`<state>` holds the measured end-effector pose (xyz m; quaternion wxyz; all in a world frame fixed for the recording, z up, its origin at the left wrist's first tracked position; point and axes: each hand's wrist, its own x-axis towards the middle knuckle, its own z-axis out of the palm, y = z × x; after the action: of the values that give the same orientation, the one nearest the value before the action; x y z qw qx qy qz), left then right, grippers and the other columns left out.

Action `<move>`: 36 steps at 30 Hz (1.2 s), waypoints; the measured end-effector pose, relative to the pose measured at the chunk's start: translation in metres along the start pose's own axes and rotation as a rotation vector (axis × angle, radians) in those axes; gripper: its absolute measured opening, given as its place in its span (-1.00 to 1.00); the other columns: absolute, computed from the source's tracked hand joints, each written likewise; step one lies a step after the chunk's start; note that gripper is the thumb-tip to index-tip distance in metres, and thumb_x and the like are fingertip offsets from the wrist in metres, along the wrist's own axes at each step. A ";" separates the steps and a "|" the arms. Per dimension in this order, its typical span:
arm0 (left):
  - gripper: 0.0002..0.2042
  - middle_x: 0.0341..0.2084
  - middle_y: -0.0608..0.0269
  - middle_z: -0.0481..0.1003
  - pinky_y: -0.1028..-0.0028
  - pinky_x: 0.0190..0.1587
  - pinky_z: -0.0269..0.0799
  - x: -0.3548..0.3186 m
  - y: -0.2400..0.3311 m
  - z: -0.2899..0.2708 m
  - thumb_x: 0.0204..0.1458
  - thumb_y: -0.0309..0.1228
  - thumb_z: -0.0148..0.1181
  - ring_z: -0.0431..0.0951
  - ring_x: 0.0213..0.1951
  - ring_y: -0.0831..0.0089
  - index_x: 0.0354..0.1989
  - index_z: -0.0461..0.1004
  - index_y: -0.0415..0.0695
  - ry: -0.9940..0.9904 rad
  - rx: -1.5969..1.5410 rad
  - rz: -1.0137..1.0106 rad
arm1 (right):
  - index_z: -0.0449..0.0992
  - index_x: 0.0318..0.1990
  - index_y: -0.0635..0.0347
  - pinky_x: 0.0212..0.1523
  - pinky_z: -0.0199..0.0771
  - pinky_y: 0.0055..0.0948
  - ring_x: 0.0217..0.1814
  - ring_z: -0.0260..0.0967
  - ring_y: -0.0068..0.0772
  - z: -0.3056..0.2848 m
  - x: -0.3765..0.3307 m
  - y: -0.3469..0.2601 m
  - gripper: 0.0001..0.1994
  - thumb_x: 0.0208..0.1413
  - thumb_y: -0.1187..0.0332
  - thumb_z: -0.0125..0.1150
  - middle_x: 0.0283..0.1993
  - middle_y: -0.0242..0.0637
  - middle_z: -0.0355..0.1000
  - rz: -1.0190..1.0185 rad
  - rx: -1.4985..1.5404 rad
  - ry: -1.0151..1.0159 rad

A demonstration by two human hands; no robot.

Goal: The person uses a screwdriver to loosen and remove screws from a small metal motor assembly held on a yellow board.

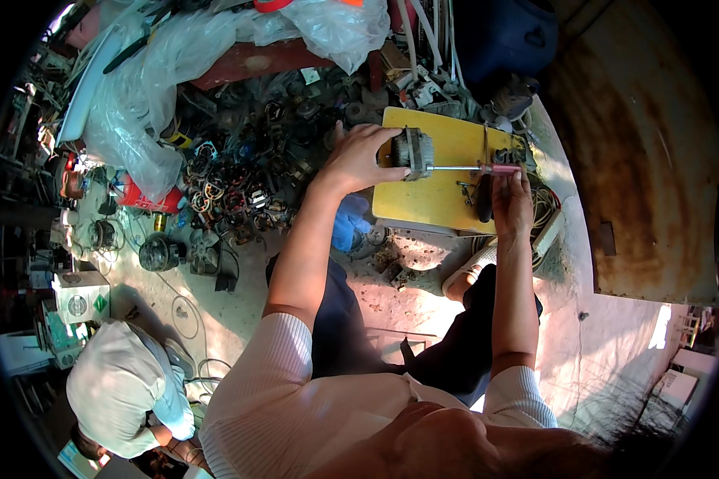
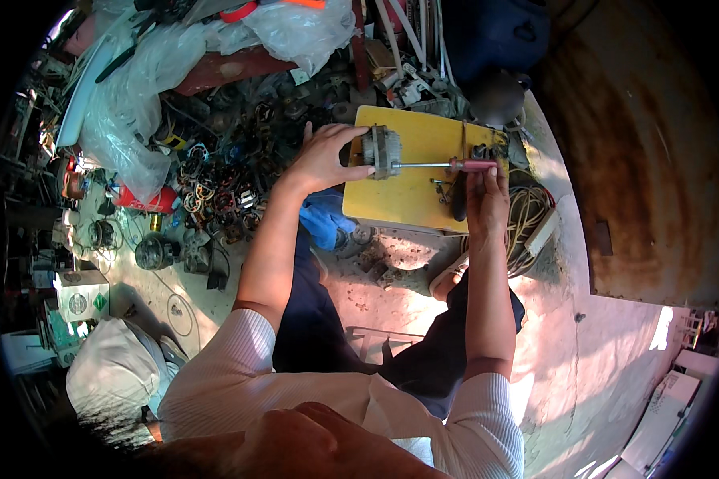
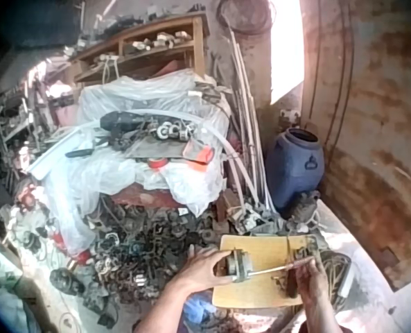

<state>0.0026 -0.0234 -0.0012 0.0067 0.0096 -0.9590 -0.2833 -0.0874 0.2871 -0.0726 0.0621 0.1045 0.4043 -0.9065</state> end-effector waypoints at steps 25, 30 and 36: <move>-0.19 0.25 0.10 0.36 -0.23 0.45 -0.37 0.000 0.001 0.002 -0.18 0.06 0.43 0.20 0.37 0.13 0.31 0.36 0.04 0.025 0.028 0.008 | 0.35 0.28 0.10 0.05 0.53 -0.40 0.04 0.46 -0.46 0.011 -0.007 -0.005 -0.63 0.38 0.31 0.09 0.05 -0.38 0.47 -0.013 -0.032 0.039; -0.19 0.25 0.10 0.36 -0.23 0.45 -0.37 -0.002 0.000 0.001 -0.18 0.06 0.43 0.20 0.37 0.12 0.31 0.36 0.05 0.027 0.031 0.001 | 0.32 0.31 0.12 0.12 0.50 -0.37 0.11 0.44 -0.41 0.022 -0.013 -0.009 -0.62 0.39 0.32 0.06 0.11 -0.33 0.44 0.029 -0.129 0.118; -0.19 0.25 0.11 0.36 -0.23 0.46 -0.36 -0.001 0.002 0.000 -0.17 0.06 0.43 0.20 0.37 0.13 0.31 0.36 0.04 0.025 0.030 0.003 | 0.36 0.28 0.05 0.03 0.49 -0.45 0.09 0.44 -0.47 0.010 -0.008 -0.006 -0.63 0.38 0.28 0.09 0.06 -0.40 0.46 0.003 -0.093 0.034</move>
<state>0.0038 -0.0214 0.0001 0.0191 0.0120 -0.9630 -0.2687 -0.0826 0.2835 -0.0601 0.0613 0.1172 0.4467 -0.8848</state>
